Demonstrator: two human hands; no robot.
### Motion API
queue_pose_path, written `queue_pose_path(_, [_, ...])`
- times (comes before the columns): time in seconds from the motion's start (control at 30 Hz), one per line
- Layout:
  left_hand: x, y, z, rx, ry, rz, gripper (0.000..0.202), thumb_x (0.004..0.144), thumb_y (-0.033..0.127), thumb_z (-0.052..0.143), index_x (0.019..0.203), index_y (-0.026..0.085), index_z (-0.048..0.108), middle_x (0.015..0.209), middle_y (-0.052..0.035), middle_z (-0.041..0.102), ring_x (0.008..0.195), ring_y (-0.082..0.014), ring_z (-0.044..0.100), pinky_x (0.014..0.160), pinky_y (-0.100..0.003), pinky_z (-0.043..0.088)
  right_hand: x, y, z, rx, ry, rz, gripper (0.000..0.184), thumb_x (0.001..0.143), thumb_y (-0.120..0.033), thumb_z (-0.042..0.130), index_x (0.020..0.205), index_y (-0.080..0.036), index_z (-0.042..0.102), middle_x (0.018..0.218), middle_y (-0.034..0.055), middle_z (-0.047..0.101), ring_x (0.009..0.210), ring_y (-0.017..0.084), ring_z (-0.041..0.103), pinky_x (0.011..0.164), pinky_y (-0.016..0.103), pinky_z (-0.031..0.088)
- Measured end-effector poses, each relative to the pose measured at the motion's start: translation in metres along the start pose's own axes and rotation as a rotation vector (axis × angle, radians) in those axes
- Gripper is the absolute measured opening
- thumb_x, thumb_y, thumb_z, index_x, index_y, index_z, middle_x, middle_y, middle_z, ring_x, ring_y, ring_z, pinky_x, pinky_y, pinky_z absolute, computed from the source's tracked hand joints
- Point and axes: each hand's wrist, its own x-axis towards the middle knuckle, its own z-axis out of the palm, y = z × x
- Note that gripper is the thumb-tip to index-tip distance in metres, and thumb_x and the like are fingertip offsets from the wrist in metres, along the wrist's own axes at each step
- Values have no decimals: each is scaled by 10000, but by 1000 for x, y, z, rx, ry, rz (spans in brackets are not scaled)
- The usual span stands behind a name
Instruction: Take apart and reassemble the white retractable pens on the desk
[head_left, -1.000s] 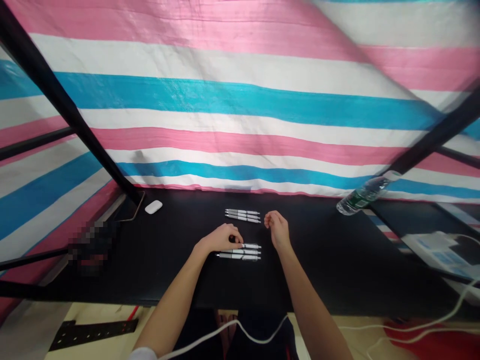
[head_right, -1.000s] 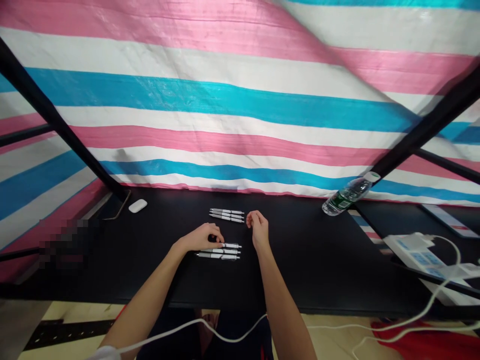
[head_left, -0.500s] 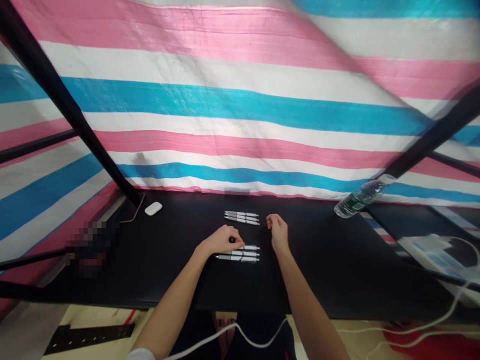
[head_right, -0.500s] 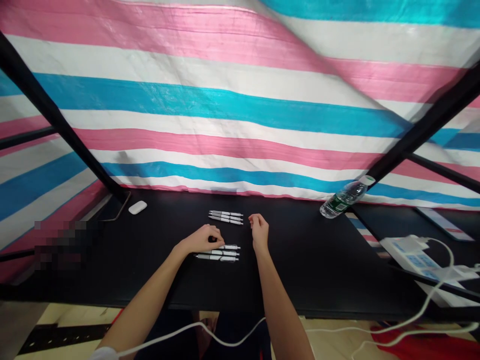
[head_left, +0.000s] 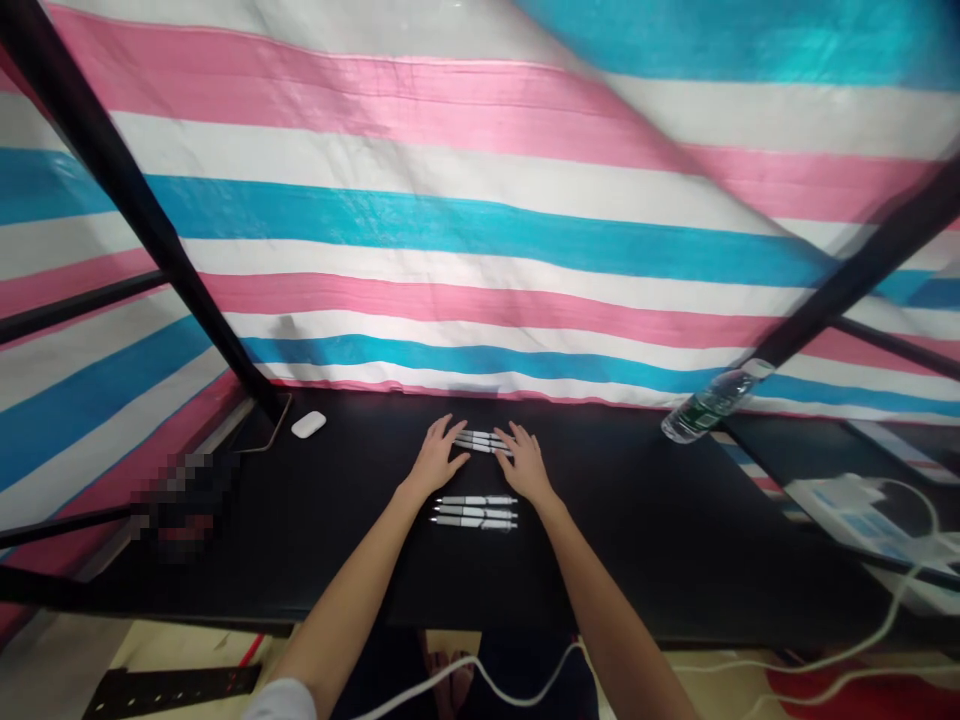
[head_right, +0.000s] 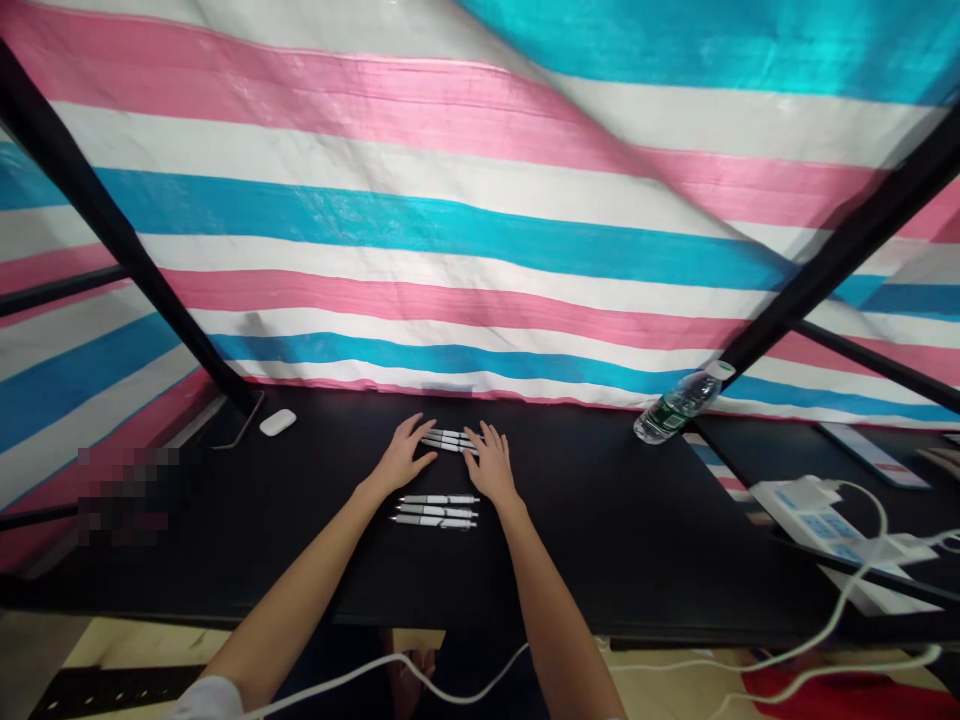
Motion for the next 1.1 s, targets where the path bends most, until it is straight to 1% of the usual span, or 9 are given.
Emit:
queue_pose_path(0.07, [5, -6, 8, 41, -66, 21, 416, 882, 234, 522, 1298, 238, 525, 1408, -111, 456, 1326, -277, 375, 1097, -501, 284, 4, 2, 4, -70, -63, -44, 431, 904, -246, 410, 1315, -301, 527, 1425, 82, 468, 1350, 277, 375, 1100, 537, 248])
queue_pose_path(0.2, [15, -15, 16, 41, -71, 27, 365, 936, 183, 390, 1240, 220, 588, 1334, -110, 550, 1292, -237, 440, 1095, -478, 313, 13, 3, 9, -113, -83, -65, 456, 924, -210, 347, 1346, -297, 498, 1429, 83, 468, 1347, 260, 388, 1098, 522, 268])
queue_pose_path(0.37, [17, -20, 16, -27, -15, -15, 386, 913, 174, 428, 1267, 231, 572, 1365, -105, 525, 1300, -231, 437, 1091, -457, 348, 15, 3, 11, -85, -55, -58, 468, 914, -207, 355, 1355, -290, 484, 1420, 89, 477, 1335, 250, 409, 1100, 523, 271])
queue_pose_path(0.5, [13, -20, 14, -54, -33, -8, 414, 873, 141, 481, 1272, 215, 559, 1377, -111, 507, 1302, -240, 432, 1096, -470, 339, 15, 7, 7, -6, -45, -47, 515, 874, -220, 403, 1387, -245, 437, 1406, 110, 489, 1328, 250, 417, 1102, 530, 274])
queue_pose_path(0.6, [12, -16, 8, -63, -30, -9, 417, 848, 123, 512, 1256, 191, 563, 1375, -131, 493, 1289, -251, 435, 1086, -466, 349, 15, 10, 3, 88, -41, -66, 511, 849, -237, 433, 1359, -218, 463, 1386, 120, 503, 1313, 255, 431, 1097, 516, 291])
queue_pose_path(0.77, [11, -4, -9, -48, -11, -9, 332, 820, 129, 568, 1133, 220, 628, 1196, -105, 569, 1160, -247, 494, 992, -426, 420, 17, 2, -10, 204, 44, -61, 418, 820, -253, 483, 1228, -202, 559, 1282, 130, 548, 1211, 268, 492, 1013, 455, 400])
queue_pose_path(0.87, [12, 1, -18, -8, -19, -46, 234, 823, 149, 570, 1030, 215, 655, 1026, -77, 597, 1005, -229, 533, 906, -395, 450, 18, -10, -20, 188, 126, -71, 199, 845, -245, 465, 933, -203, 639, 1016, 106, 606, 978, 246, 557, 890, 401, 449])
queue_pose_path(0.93, [12, 2, -21, 8, -42, -67, 185, 824, 161, 572, 978, 212, 660, 967, -64, 602, 957, -223, 536, 867, -374, 453, 18, -15, -24, 168, 175, -46, 180, 859, -243, 446, 801, -213, 614, 856, 77, 582, 851, 226, 543, 800, 364, 453])
queue_pose_path(1.1, [11, -1, -17, 3, -121, -95, 128, 808, 146, 582, 891, 205, 659, 901, -52, 611, 913, -210, 541, 814, -326, 446, 13, -14, -25, 163, 86, 0, 145, 834, -231, 469, 760, -231, 593, 763, 42, 534, 742, 202, 521, 685, 314, 421])
